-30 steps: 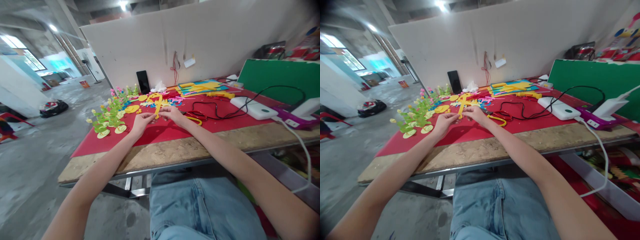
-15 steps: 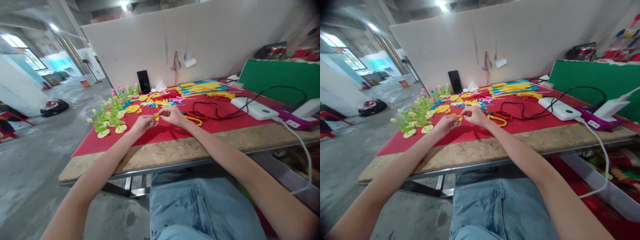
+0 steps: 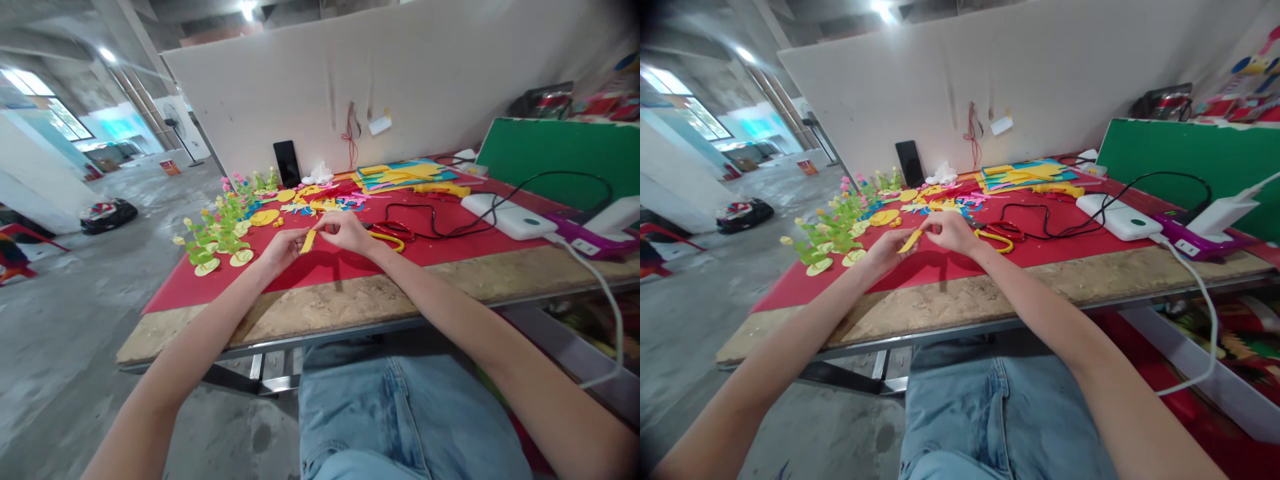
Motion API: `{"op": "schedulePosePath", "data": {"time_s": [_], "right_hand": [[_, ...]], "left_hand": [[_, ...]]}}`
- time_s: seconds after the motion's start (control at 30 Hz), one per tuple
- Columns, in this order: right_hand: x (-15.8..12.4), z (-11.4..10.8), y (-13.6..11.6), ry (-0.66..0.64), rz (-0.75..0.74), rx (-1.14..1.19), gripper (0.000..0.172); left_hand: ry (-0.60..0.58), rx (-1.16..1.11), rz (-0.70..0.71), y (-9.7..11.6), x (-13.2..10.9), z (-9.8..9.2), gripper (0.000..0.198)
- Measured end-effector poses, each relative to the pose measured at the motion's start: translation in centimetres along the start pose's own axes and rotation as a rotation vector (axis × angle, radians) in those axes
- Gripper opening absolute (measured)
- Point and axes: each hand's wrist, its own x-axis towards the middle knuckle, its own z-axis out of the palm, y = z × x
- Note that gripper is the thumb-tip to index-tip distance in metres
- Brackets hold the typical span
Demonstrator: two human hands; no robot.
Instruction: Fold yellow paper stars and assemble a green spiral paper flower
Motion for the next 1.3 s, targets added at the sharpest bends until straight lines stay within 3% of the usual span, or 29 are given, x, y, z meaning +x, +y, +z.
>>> {"op": "schedulePosePath", "data": {"time_s": [0.27, 0.5, 1.03, 1.17, 1.3], "right_hand": [[0.02, -0.16, 0.04, -0.012, -0.048, -0.056, 0.015], [0.11, -0.20, 0.18, -0.021, 0.002, -0.003, 0.015], [0.36, -0.03, 0.01, 0.043, 0.123, 0.173, 0.015], [0.36, 0.01, -0.02, 0.033, 0.211, 0.243, 0.017], [0.42, 0.16, -0.28, 0.047, 0.349, 0.412, 0.019]], "left_hand": [[0.062, -0.080, -0.032, 0.25, -0.32, 0.34, 0.013], [0.056, -0.074, -0.071, 0.49, -0.37, 0.42, 0.021], [-0.060, -0.039, -0.040, 0.58, -0.33, 0.09, 0.023], [-0.081, -0.033, -0.034, 0.58, -0.33, 0.04, 0.016], [-0.135, 0.034, 0.063, 0.19, -0.32, -0.03, 0.007]]}}
